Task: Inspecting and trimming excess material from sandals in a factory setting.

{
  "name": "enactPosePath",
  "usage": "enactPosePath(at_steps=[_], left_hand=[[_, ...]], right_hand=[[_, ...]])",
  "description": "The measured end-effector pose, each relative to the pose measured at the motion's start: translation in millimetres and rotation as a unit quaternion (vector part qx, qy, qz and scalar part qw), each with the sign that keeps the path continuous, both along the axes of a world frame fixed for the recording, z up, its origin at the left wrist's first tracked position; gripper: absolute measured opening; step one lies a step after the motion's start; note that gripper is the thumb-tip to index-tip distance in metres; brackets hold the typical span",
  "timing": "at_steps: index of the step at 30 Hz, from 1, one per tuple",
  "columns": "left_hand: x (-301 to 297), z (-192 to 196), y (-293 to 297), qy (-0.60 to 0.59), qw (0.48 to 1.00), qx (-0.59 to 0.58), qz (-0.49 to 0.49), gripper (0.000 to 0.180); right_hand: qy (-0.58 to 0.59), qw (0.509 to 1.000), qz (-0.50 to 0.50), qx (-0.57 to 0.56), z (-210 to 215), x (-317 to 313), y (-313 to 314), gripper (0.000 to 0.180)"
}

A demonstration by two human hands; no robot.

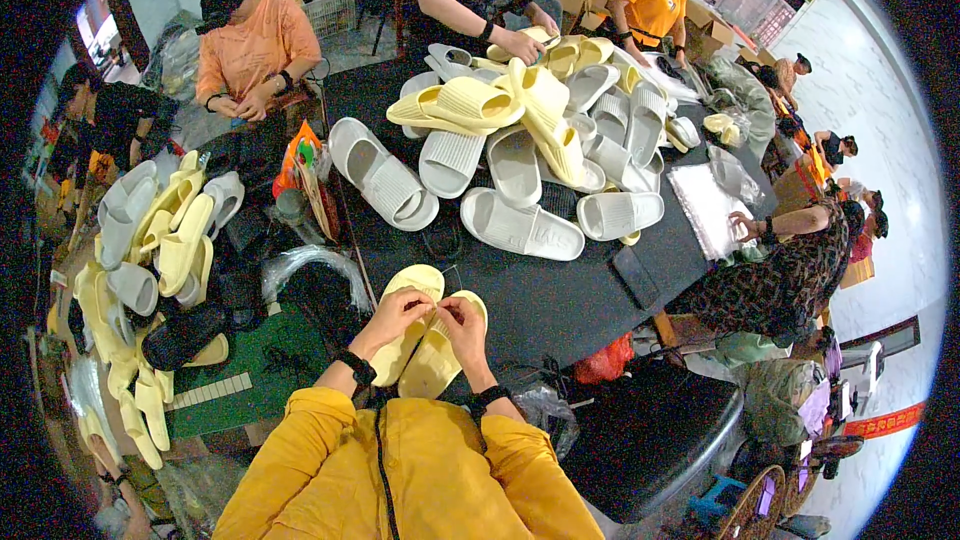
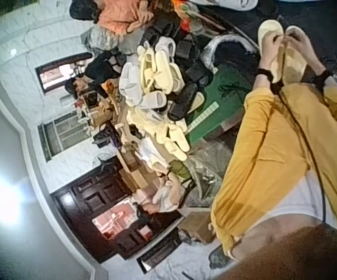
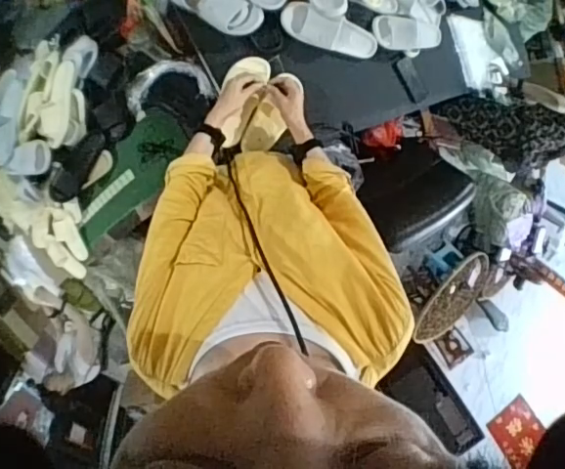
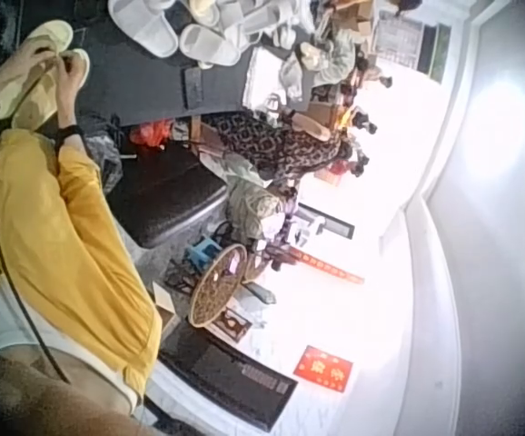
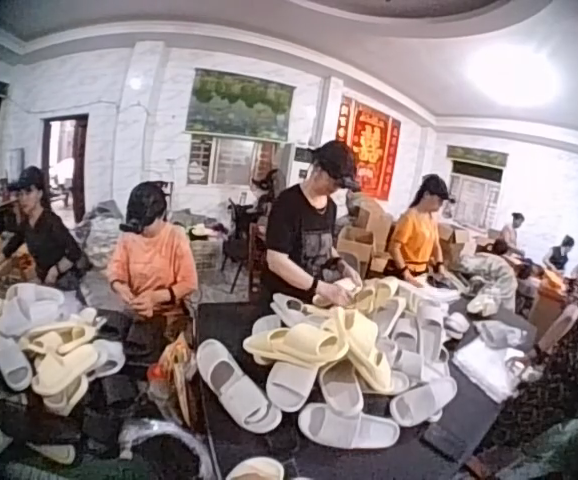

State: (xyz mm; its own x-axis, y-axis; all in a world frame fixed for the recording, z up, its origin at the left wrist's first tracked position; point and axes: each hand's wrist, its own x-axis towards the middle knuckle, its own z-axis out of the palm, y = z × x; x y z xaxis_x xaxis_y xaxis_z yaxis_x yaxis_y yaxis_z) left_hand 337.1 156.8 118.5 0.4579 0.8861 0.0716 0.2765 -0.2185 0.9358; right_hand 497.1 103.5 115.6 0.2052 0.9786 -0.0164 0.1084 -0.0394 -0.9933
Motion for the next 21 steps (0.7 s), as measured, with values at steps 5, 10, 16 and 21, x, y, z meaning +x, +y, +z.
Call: enactPosePath(at_steps=[5,10,16,21], left_hand=[[5.2,3.0,-1.4,0.007,1.0,-0.004,0.003,0.015],[4.3,3.7,-1.0,0.022,1.0,0.018,-0.007,0.013],[1.8,-2.2,1.5,0.033,0.998,0.04,-0.021,0.01],[3.3,-3.6,1.2,0.034,0.998,0.053,-0.022,0.009]], right_hand=[[-0.008,1.0,-0.01,-0.014,4.9,1.5,0.0,0.011],[-0.049,0.999,0.016,-0.001,5.4,1.5,0.9,0.011],[-0.125,0.991,0.025,-0.029,7.0,-0.4,3.3,0.011],[-0.127,0.991,0.038,-0.017,2.7,1.0,5.0,0.011]])
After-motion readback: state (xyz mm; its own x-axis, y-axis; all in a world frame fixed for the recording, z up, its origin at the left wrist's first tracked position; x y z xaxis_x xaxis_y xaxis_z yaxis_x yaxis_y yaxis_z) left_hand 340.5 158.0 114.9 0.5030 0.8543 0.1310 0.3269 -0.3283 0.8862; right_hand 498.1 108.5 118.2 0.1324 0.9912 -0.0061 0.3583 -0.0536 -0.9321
